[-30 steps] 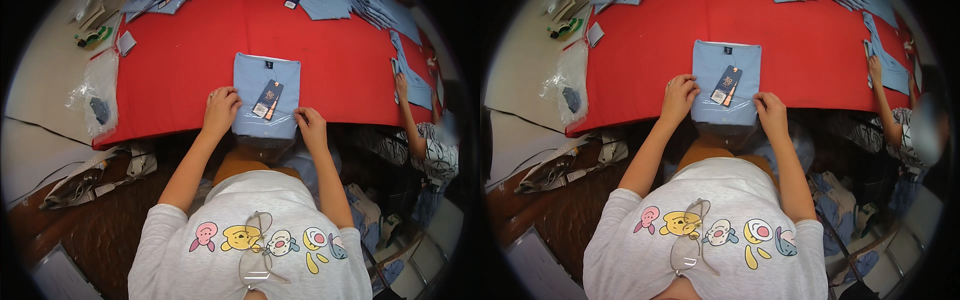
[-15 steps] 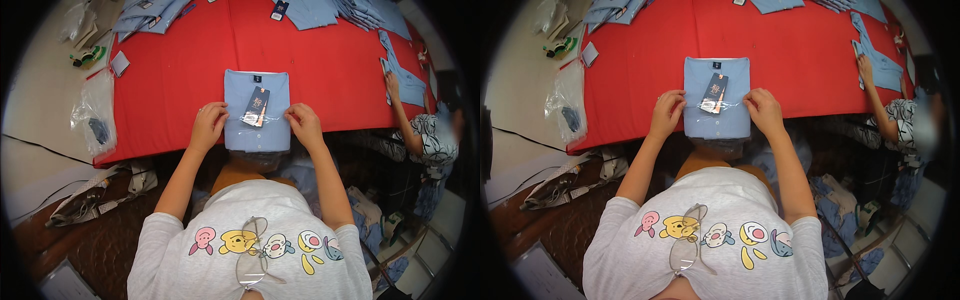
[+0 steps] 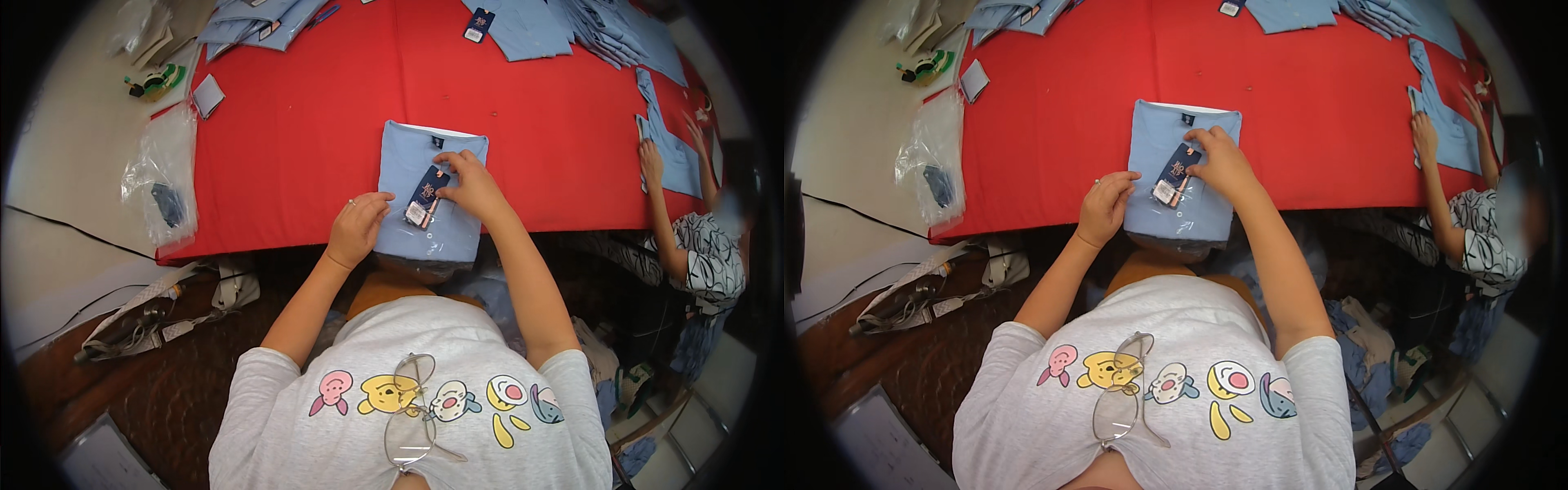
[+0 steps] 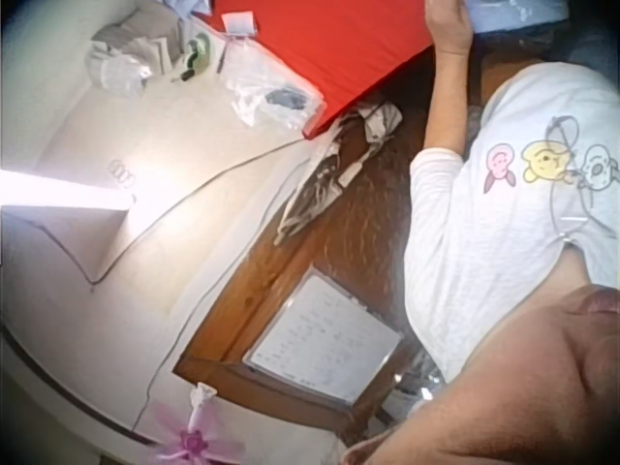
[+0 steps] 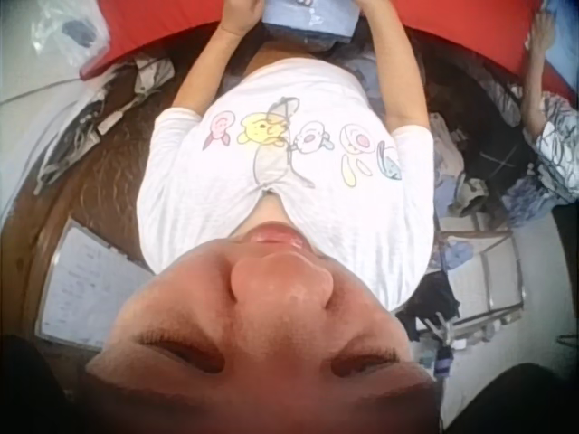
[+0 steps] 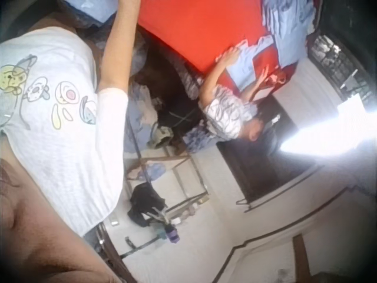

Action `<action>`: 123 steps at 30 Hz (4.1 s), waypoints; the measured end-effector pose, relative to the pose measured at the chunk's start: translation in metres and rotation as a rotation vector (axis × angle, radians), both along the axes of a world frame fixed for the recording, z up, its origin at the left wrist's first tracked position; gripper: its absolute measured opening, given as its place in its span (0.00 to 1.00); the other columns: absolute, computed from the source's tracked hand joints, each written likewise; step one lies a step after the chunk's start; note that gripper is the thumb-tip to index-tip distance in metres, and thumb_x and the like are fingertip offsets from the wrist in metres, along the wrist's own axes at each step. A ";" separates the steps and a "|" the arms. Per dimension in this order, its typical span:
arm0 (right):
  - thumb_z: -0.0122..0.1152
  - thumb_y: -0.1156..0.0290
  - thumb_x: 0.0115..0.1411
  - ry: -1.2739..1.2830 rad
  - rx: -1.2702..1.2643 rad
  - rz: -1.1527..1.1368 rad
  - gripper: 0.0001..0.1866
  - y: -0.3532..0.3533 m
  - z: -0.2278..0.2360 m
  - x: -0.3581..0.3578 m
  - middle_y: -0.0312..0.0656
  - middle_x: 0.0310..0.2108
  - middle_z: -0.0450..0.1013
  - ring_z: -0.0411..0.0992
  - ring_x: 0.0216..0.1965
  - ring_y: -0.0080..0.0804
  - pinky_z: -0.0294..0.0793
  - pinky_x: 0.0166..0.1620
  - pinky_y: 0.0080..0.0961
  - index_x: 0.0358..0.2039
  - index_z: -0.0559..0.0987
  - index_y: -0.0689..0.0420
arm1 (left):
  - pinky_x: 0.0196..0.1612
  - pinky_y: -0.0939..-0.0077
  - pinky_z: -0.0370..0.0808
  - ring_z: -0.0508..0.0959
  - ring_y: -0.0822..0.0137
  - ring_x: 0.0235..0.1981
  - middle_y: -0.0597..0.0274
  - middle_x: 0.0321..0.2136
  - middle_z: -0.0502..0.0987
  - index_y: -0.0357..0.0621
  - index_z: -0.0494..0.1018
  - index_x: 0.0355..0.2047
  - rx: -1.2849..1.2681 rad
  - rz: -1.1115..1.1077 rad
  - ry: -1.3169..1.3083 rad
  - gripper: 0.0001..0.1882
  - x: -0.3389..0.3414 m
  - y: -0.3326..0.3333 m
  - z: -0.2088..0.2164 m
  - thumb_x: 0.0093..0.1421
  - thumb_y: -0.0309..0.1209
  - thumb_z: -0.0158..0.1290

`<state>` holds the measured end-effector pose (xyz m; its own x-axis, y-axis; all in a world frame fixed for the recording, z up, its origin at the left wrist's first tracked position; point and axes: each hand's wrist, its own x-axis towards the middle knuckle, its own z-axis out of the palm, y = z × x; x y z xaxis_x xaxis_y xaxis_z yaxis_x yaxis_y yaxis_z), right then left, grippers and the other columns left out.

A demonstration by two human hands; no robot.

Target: The person folds a light blue button-up shirt using a cardboard guide, places it into a clear plastic bag, and seals the bag.

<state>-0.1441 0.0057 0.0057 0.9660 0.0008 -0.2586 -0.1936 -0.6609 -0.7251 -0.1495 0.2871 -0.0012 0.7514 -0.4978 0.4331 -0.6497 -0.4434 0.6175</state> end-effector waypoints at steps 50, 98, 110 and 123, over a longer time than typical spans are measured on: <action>0.69 0.73 0.61 -0.271 -0.012 -0.029 0.05 -0.046 -0.002 -0.067 0.44 0.44 0.78 0.77 0.49 0.46 0.78 0.52 0.40 0.36 0.84 0.60 | 0.58 0.55 0.76 0.81 0.49 0.55 0.57 0.52 0.84 0.40 0.78 0.40 0.250 -0.044 0.210 0.09 0.047 -0.030 -0.002 0.65 0.30 0.64; 0.77 0.66 0.55 0.014 -0.078 0.171 0.10 -0.012 -0.008 0.024 0.44 0.41 0.77 0.80 0.43 0.44 0.80 0.48 0.39 0.34 0.88 0.56 | 0.52 0.62 0.77 0.82 0.59 0.44 0.58 0.45 0.87 0.38 0.78 0.38 0.132 -0.220 0.654 0.03 0.035 -0.012 0.046 0.67 0.25 0.60; 0.74 0.68 0.60 0.315 0.313 0.073 0.10 -0.026 -0.003 0.028 0.48 0.43 0.84 0.82 0.43 0.37 0.79 0.47 0.34 0.37 0.90 0.61 | 0.42 0.72 0.78 0.81 0.72 0.36 0.59 0.40 0.86 0.37 0.79 0.42 -0.170 -0.027 0.906 0.10 0.031 -0.023 0.014 0.64 0.27 0.68; 0.76 0.70 0.60 0.063 0.161 0.230 0.07 -0.018 0.005 0.021 0.41 0.35 0.80 0.78 0.37 0.35 0.78 0.44 0.30 0.36 0.90 0.60 | 0.48 0.68 0.77 0.81 0.65 0.41 0.63 0.36 0.82 0.48 0.90 0.40 0.011 -0.106 0.734 0.06 0.039 -0.027 0.028 0.63 0.30 0.68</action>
<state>-0.1230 -0.0121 0.0110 0.9175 0.2642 -0.2972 -0.1001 -0.5698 -0.8157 -0.1102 0.2598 0.0265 0.7935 -0.5850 -0.1677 -0.1106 -0.4096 0.9055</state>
